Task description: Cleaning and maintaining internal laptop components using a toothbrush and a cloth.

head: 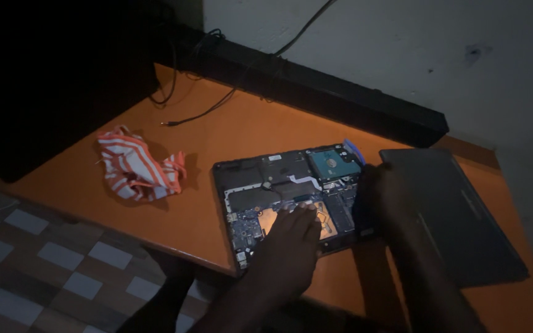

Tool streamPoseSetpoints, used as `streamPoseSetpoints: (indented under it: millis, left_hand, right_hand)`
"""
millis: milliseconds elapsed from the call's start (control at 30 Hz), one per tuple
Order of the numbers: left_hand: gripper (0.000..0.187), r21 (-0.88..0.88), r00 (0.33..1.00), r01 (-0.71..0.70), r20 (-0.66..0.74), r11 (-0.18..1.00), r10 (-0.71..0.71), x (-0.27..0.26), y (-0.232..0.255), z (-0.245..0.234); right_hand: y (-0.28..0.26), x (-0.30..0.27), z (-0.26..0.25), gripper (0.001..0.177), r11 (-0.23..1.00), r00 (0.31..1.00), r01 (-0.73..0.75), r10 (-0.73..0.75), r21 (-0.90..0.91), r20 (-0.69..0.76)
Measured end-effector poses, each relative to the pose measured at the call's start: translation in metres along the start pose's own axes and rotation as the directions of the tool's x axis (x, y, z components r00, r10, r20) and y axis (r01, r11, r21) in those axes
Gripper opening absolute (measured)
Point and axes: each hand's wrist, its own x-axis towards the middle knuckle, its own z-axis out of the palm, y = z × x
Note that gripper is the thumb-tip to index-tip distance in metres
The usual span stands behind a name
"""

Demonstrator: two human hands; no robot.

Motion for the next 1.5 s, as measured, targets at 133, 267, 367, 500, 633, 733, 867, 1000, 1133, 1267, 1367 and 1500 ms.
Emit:
streamPoseSetpoints:
  millis: [133,267,367,500,633,733,867,1000,1133,1267,1367,1500]
  left_hand:
    - [0.053,0.049,1.0,-0.001,-0.002,0.999,0.001,0.001,0.002,-0.001]
    - [0.051,0.029,1.0,0.007,-0.01,1.0,-0.007,0.0,-0.001,-0.001]
    - [0.052,-0.016,0.999,0.026,0.032,1.0,-0.026,0.006,-0.003,-0.003]
    - [0.054,-0.072,0.999,0.022,0.041,0.997,-0.019,0.001,-0.006,-0.004]
    - [0.052,-0.116,0.987,0.108,0.131,0.987,-0.093,0.006,-0.001,-0.008]
    - [0.053,-0.071,0.986,0.104,0.141,0.992,-0.093,0.01,-0.002,-0.005]
    - [0.056,-0.031,0.989,0.067,0.133,0.997,-0.062,0.009,-0.004,-0.002]
    - [0.053,-0.018,1.0,0.012,-0.01,1.0,-0.012,-0.003,-0.019,0.021]
    - [0.06,-0.107,0.996,0.05,0.074,0.993,-0.042,0.002,-0.028,0.032]
    - [0.057,0.021,1.0,0.013,0.001,1.0,-0.013,0.002,-0.031,0.04]
    - [0.057,-0.033,0.999,0.044,0.017,0.998,-0.043,0.004,-0.026,0.032]
    - [0.051,-0.016,0.999,0.018,-0.045,1.0,-0.019,0.001,-0.026,0.033]
  right_hand:
    - [0.033,0.015,0.007,0.037,0.99,0.988,0.137,-0.139,-0.022,-0.065]
    - [0.072,0.044,0.006,0.031,0.979,0.987,0.154,-0.146,-0.133,0.069]
    - [0.069,0.048,-0.002,0.029,0.977,0.989,0.132,-0.119,-0.166,0.083]
    - [0.054,0.057,-0.009,0.027,0.973,0.99,0.112,-0.093,-0.203,0.102]
    - [0.051,0.053,-0.019,0.027,0.962,0.99,0.081,-0.046,-0.259,0.136]
    - [0.047,0.057,-0.03,0.027,0.952,0.987,0.061,-0.014,-0.3,0.157]
    - [0.044,0.061,-0.037,0.027,0.938,0.984,0.03,0.033,-0.345,0.176]
    - [0.02,0.065,-0.057,0.029,0.92,0.978,0.011,0.072,-0.393,0.195]
    - [-0.01,0.062,-0.067,0.031,0.897,0.968,0.001,0.111,-0.443,0.227]
    - [-0.034,0.048,-0.076,0.034,0.872,0.956,-0.017,0.158,-0.489,0.248]
    - [-0.051,0.033,-0.083,0.037,0.85,0.943,-0.028,0.197,-0.527,0.267]
    - [-0.074,0.012,-0.098,0.04,0.815,0.926,-0.05,0.255,-0.578,0.279]
